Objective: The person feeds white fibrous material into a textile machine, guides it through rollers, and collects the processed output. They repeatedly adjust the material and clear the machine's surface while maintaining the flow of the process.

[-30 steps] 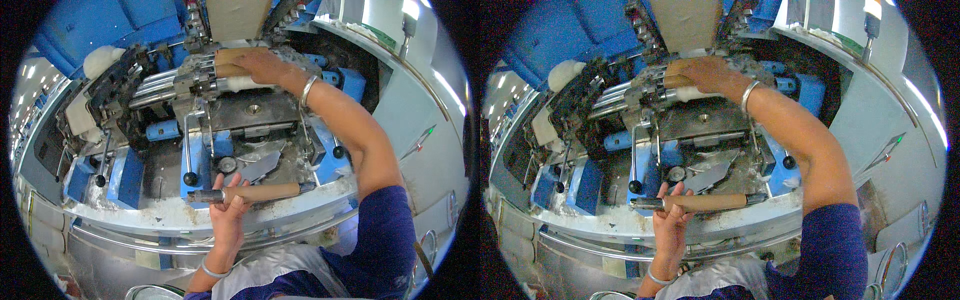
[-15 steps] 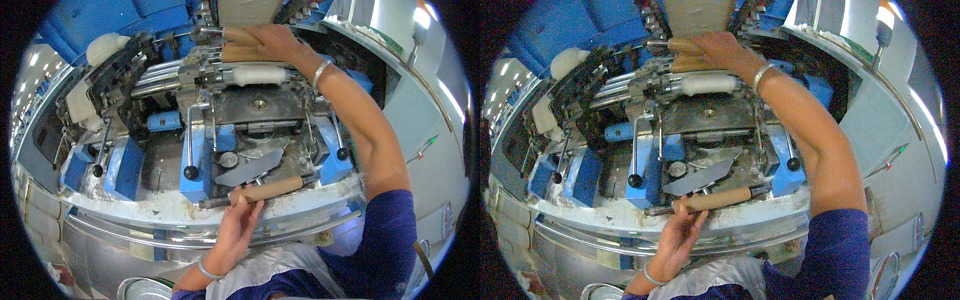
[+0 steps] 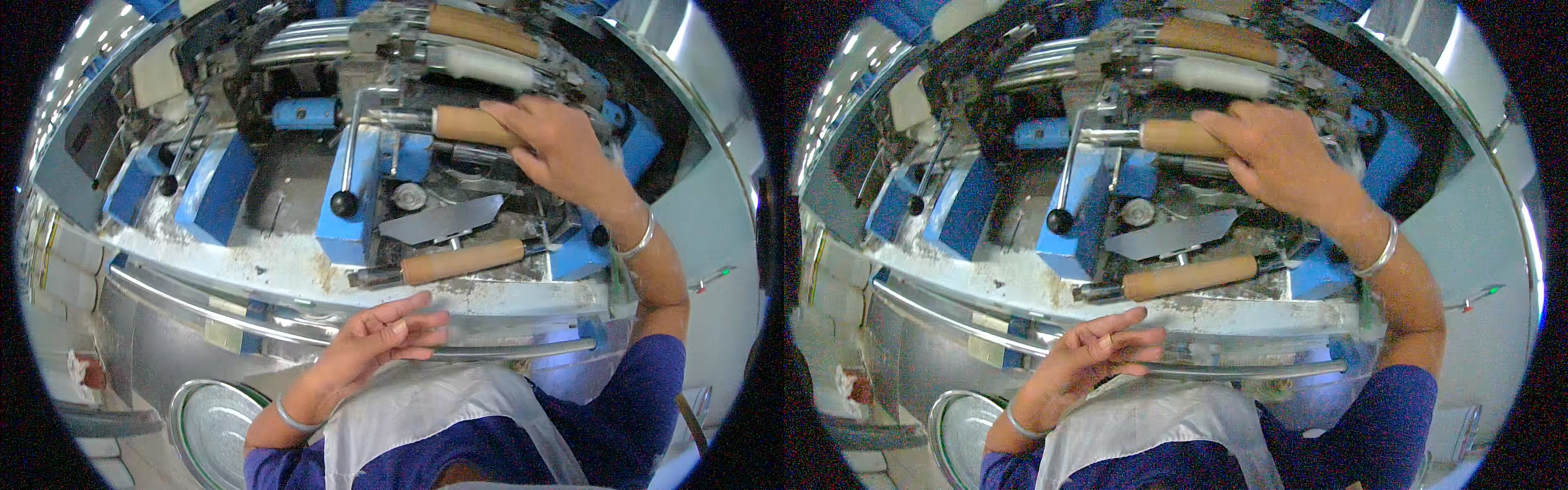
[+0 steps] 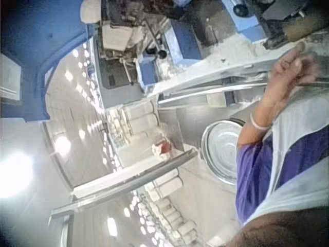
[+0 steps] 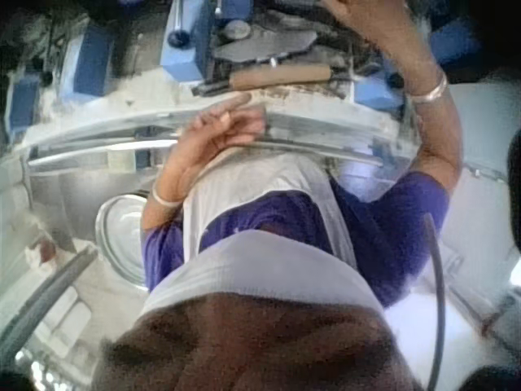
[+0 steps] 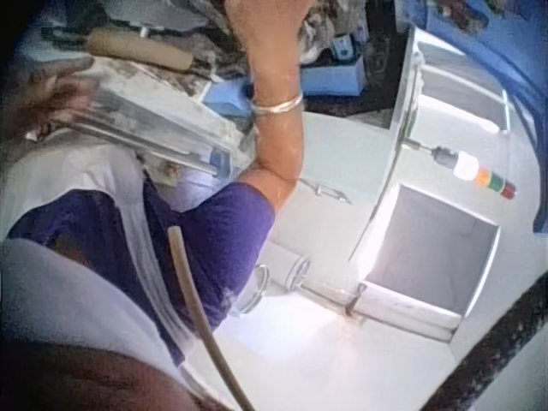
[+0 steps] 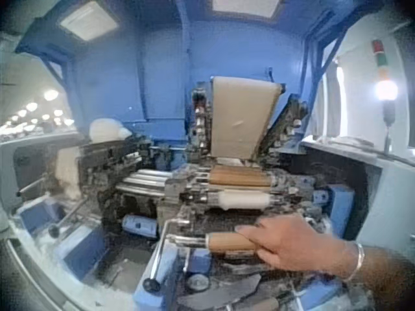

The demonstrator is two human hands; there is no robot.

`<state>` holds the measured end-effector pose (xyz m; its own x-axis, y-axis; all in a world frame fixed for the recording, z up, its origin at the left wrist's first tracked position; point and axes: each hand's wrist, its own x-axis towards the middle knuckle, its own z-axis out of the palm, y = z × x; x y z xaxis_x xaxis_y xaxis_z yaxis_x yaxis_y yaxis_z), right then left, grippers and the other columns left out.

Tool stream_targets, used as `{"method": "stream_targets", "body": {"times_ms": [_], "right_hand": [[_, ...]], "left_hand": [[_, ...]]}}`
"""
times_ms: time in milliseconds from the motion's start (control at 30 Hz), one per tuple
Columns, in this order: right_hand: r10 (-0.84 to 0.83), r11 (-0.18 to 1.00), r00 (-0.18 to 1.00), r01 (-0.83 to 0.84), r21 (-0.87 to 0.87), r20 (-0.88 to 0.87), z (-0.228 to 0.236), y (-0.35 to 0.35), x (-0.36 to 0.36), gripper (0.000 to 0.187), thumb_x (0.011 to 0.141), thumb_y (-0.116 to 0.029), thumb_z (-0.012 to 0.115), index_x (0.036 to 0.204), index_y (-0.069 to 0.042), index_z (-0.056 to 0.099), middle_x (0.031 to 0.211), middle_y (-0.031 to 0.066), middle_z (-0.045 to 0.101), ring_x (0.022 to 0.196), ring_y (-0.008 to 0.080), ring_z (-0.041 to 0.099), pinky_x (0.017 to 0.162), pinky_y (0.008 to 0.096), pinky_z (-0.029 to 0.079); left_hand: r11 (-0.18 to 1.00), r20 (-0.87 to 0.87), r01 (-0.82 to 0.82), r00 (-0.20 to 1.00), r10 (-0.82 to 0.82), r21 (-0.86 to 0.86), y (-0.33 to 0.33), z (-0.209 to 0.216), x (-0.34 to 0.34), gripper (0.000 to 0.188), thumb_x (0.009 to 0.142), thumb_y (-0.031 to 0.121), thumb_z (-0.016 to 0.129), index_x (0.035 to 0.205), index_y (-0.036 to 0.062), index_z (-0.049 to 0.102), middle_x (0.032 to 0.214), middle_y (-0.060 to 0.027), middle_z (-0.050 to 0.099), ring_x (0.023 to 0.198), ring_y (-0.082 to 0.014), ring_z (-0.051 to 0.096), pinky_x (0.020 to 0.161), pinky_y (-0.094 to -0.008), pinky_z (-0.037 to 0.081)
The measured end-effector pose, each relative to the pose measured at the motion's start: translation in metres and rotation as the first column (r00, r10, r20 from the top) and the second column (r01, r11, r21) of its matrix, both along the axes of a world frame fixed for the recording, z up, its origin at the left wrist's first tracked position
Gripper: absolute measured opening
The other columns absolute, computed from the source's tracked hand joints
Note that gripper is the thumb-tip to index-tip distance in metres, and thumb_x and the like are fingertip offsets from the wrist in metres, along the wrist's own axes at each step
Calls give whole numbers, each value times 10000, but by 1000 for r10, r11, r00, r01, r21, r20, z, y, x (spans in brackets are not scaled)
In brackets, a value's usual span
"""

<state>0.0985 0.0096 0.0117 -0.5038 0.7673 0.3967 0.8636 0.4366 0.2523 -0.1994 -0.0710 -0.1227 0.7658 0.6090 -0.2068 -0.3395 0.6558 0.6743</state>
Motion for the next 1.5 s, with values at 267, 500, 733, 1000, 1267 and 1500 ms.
{"method": "stream_targets", "body": {"times_ms": [267, 500, 733, 1000, 1267, 1500], "right_hand": [[75, 997, 997, -75, -33, -17, -40, 0, -8, 493, 736, -86, 676, 1213, -101, 555, 972, 116, 602, 906, 322, 584, 804, 436, 480], [54, 997, 993, -60, 50, 104, -38, -24, -8, 544, 734, -115, 707, 1250, -101, 536, 1251, 114, 557, 1213, 313, 475, 1069, 509, 322], [338, 924, 940, -340, 175, 39, -33, -62, -2, 329, 730, -138, 703, 1036, -44, 628, 1074, 106, 640, 1050, 290, 590, 939, 473, 449], [381, 907, 887, -414, -84, -260, -54, -99, -24, 283, 798, -176, 693, 1029, -28, 623, 915, 107, 656, 808, 240, 648, 719, 340, 529], [44, 772, 356, -605, -194, -934, -80, -94, -66, 258, 894, -192, 628, 1082, -18, 655, 858, 139, 667, 748, 198, 660, 655, 325, 520], [70, 866, 257, -496, -69, -964, -81, -89, -52, 145, 871, -114, 651, 953, -5, 700, 980, 129, 634, 785, 191, 626, 674, 294, 502]], "left_hand": [[242, -213, -29, 385, 898, 970, 29, 7, -72, 184, 803, 8, 671, 982, 51, 682, 805, -92, 664, 675, -176, 634, 607, -287, 487], [-210, 190, 590, 96, 977, 780, 127, -38, -109, 267, 734, 151, 729, 949, 54, 605, 762, -129, 595, 746, -336, 596, 648, -437, 473], [-135, 70, 679, 122, 990, 722, 173, -51, -123, 201, 678, 188, 706, 734, 60, 561, 741, -176, 585, 738, -400, 589, 637, -502, 458], [157, -29, -242, 460, 887, 957, 104, 47, -63, 85, 877, 96, 640, 828, 31, 616, 708, -30, 627, 593, -122, 598, 513, -244, 460], [676, 91, -453, 862, 499, 581, 2, 10, 59, 85, 900, 102, 635, 883, 20, 620, 793, -49, 633, 636, -108, 600, 518, -230, 482], [829, 95, -305, 950, 296, 469, 12, 11, 73, 202, 927, 119, 581, 1075, -6, 638, 1013, -95, 642, 839, -194, 653, 613, -277, 526]]}}
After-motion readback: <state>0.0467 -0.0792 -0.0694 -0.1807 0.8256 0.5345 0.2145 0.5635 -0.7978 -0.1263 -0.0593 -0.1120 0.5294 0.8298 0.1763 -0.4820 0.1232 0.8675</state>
